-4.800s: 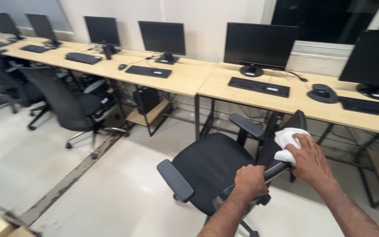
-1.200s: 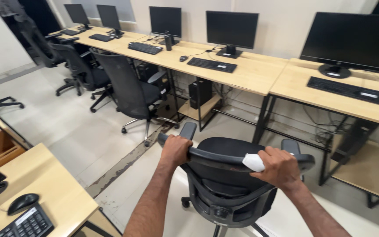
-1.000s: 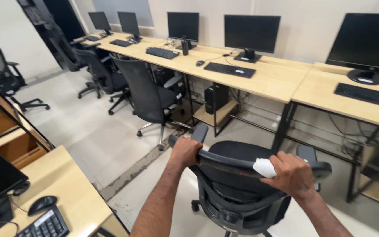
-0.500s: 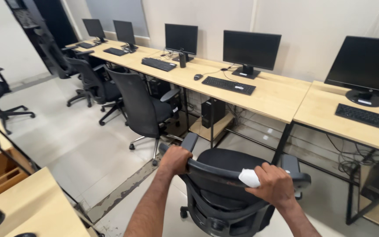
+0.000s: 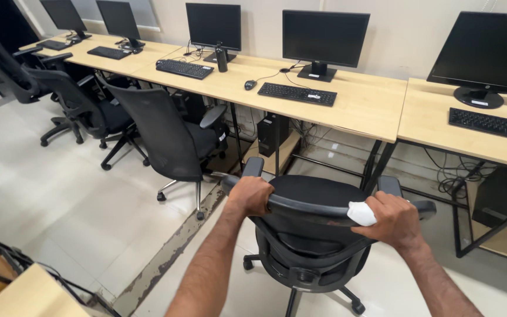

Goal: The person wipes the seat, armrests, and backrest of a black office chair using a white cloth. They move the chair slightly to access different parts and continue wiping the surfaces thoroughly.

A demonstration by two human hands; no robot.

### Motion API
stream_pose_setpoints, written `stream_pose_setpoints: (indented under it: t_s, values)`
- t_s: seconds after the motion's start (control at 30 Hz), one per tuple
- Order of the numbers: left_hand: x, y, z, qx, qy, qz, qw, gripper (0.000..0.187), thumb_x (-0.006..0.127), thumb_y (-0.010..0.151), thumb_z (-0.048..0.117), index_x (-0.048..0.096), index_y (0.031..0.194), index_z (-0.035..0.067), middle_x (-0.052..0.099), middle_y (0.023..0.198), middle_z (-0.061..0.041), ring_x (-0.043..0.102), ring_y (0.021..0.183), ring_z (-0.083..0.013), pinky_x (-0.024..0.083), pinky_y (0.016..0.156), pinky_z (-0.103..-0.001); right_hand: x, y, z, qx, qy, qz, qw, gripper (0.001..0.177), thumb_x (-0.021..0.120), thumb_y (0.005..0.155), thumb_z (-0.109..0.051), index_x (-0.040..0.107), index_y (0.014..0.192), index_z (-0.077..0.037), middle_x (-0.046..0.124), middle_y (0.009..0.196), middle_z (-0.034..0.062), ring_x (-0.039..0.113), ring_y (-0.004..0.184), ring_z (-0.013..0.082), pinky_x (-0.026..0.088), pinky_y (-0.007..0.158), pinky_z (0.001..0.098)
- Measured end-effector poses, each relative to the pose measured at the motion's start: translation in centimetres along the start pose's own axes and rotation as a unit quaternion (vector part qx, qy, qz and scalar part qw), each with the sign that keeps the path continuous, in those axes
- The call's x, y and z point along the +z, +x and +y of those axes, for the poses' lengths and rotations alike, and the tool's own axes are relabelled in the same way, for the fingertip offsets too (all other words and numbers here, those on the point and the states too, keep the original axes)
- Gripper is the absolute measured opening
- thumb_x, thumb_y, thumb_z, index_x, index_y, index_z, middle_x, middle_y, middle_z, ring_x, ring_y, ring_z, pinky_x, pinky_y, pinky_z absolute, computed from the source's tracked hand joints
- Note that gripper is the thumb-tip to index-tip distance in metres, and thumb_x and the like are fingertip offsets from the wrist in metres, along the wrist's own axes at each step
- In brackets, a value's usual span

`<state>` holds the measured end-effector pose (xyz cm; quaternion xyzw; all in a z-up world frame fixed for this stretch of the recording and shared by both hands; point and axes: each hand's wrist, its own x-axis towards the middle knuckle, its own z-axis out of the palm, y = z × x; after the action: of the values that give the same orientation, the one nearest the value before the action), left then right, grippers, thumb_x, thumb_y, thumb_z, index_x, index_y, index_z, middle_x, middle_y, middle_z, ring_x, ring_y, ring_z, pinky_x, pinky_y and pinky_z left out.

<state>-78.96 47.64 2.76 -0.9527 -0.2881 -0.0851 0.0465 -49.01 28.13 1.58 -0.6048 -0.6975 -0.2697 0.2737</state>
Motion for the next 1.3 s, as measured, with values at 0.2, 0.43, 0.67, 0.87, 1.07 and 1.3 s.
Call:
stream_pose_setpoints:
  t_s: [0.2, 0.43, 0.67, 0.87, 1.07, 1.3]
  values:
    - [0.9, 1.9, -3.4, -0.018, -0.007, 0.016, 1.0, 0.02, 0.082, 0.064, 0.018, 0.076, 0.083, 0.016, 0.075, 0.088, -0.009, 0.073, 0.086, -0.0306, 0.058, 0.078, -0.044, 2.3, 2.6, -1.0, 0.024, -0.013, -0.003, 1.0, 0.049, 0.097, 0.043, -0.039, 0.066, 0.069, -0.011, 0.059, 0.065, 0.0034, 0.063, 0.058, 0.0238, 0.053, 0.054, 0.0405]
    - [2.3, 1.8, -5.1, -0.033, 0.014, 0.125, 0.991, 0.037, 0.081, 0.067, 0.008, 0.066, 0.101, 0.015, 0.073, 0.097, -0.005, 0.068, 0.102, -0.0281, 0.046, 0.092, -0.045, 3.9, 4.9, -2.4, 0.062, -0.026, -0.022, 0.997, 0.051, 0.098, 0.043, -0.04, 0.065, 0.069, -0.01, 0.059, 0.066, 0.0043, 0.064, 0.06, 0.0252, 0.053, 0.056, 0.0413]
    - [3.8, 2.0, -6.8, -0.028, 0.01, 0.16, 0.987, 0.042, 0.078, 0.072, 0.004, 0.061, 0.109, 0.014, 0.072, 0.1, -0.006, 0.068, 0.104, -0.028, 0.046, 0.093, -0.044, 5.6, 6.0, -2.2, 0.044, -0.02, -0.009, 0.999, 0.052, 0.098, 0.043, -0.04, 0.065, 0.069, -0.01, 0.058, 0.064, 0.004, 0.063, 0.06, 0.0252, 0.052, 0.055, 0.0418]
    - [2.5, 2.8, -8.9, 0.026, -0.012, 0.139, 0.99, 0.039, 0.079, 0.067, 0.012, 0.062, 0.103, 0.011, 0.072, 0.092, -0.009, 0.071, 0.094, -0.0313, 0.052, 0.084, -0.044, 6.2, 6.7, -2.5, 0.044, -0.023, -0.006, 0.999, 0.054, 0.098, 0.039, -0.041, 0.065, 0.068, -0.009, 0.057, 0.063, 0.0055, 0.062, 0.058, 0.0261, 0.051, 0.055, 0.0427]
    - [2.9, 4.9, -12.2, 0.086, -0.046, 0.121, 0.988, 0.05, 0.089, 0.06, 0.038, 0.06, 0.09, 0.01, 0.07, 0.076, -0.011, 0.072, 0.075, -0.0344, 0.056, 0.068, -0.047, 7.4, 8.2, -2.5, 0.058, -0.045, -0.003, 0.997, 0.053, 0.096, 0.037, -0.04, 0.063, 0.066, -0.009, 0.055, 0.063, 0.0058, 0.062, 0.059, 0.0258, 0.051, 0.055, 0.0426]
    - [3.8, 7.0, -17.0, 0.168, -0.074, 0.158, 0.97, 0.054, 0.091, 0.058, 0.042, 0.06, 0.09, 0.011, 0.07, 0.076, -0.01, 0.072, 0.074, -0.0327, 0.056, 0.066, -0.045, 9.2, 10.6, -5.2, 0.079, -0.087, 0.016, 0.993, 0.052, 0.096, 0.038, -0.037, 0.061, 0.064, -0.008, 0.055, 0.064, 0.0082, 0.062, 0.06, 0.0292, 0.051, 0.057, 0.0435]
